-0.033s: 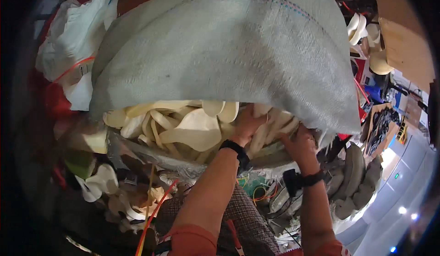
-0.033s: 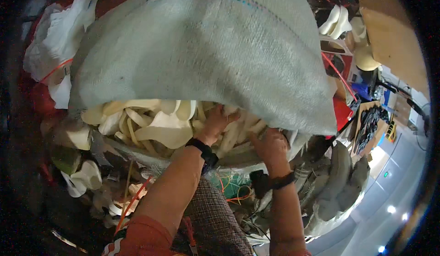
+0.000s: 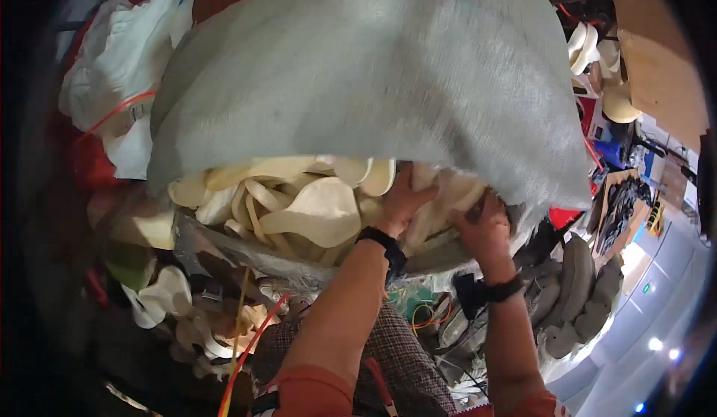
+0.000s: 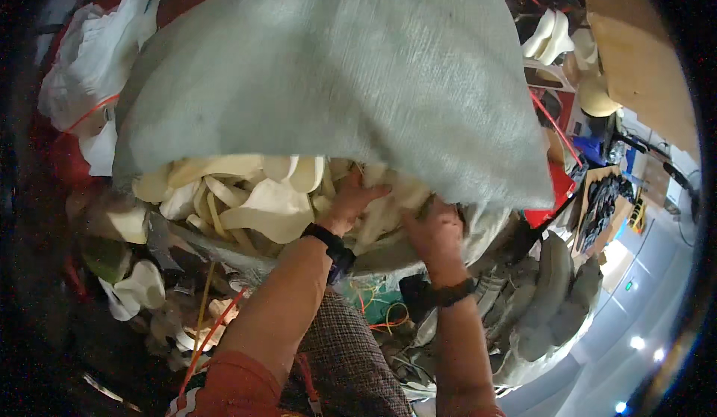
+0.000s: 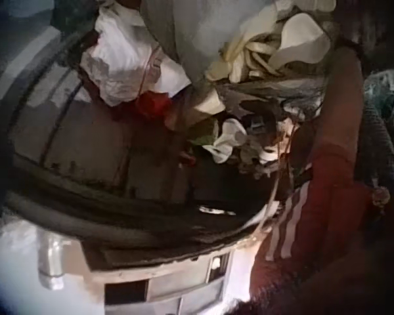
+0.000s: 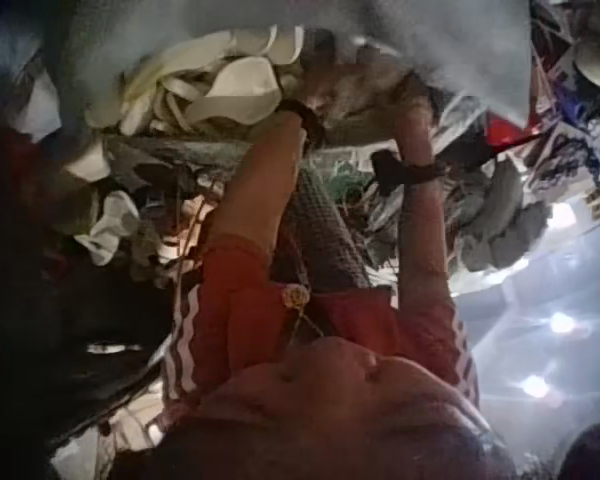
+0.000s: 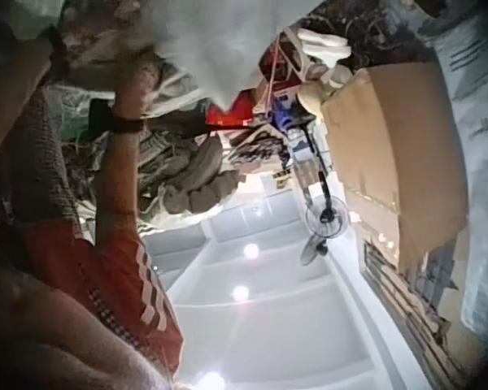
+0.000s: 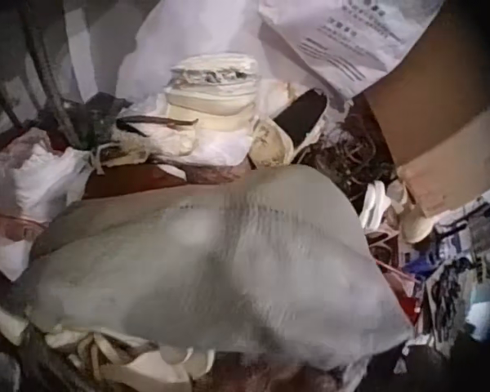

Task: The person retrieves white bicycle seats from a large sack and places them on a workbench. Using a spray gun, they apply black paint to the seats one by one, then set the painted items aside. The process is repeated for multiple seats throughout the clip.

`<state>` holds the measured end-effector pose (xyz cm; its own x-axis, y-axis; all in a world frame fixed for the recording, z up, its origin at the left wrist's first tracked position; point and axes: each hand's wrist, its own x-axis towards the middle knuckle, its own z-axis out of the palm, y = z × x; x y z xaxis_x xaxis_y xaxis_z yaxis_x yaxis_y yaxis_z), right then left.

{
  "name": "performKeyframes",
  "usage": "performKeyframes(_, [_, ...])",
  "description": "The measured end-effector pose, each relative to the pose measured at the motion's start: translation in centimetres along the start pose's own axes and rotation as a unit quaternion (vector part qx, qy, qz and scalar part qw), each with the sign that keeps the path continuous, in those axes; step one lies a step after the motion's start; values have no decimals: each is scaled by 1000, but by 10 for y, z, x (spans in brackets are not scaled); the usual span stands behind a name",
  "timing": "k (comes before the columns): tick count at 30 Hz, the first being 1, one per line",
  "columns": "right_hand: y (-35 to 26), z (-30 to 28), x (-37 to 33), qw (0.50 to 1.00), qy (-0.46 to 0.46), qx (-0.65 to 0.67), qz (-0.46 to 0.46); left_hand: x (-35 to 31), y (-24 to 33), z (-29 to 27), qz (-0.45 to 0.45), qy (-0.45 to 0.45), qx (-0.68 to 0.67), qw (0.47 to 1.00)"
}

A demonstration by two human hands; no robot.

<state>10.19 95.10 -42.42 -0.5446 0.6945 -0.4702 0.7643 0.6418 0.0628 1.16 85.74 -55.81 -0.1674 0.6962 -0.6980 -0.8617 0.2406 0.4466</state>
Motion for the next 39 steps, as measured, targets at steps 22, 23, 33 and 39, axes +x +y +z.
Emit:
performKeyframes(22, [-70,-81,-136,835,31,537,110,-218,19,70,210,192,65,956])
performKeyframes(23, [-77,-87,-146,828,20,549,113,-234,25,69,204,194,49,958])
performKeyframes(33, [-119,-81,-195,798,-7,600,45,-321,43,36,254,253,92,929])
performKeyframes(39, [-131,-100,-247,752,-25,658,26,-372,45,28,378,293,220,850])
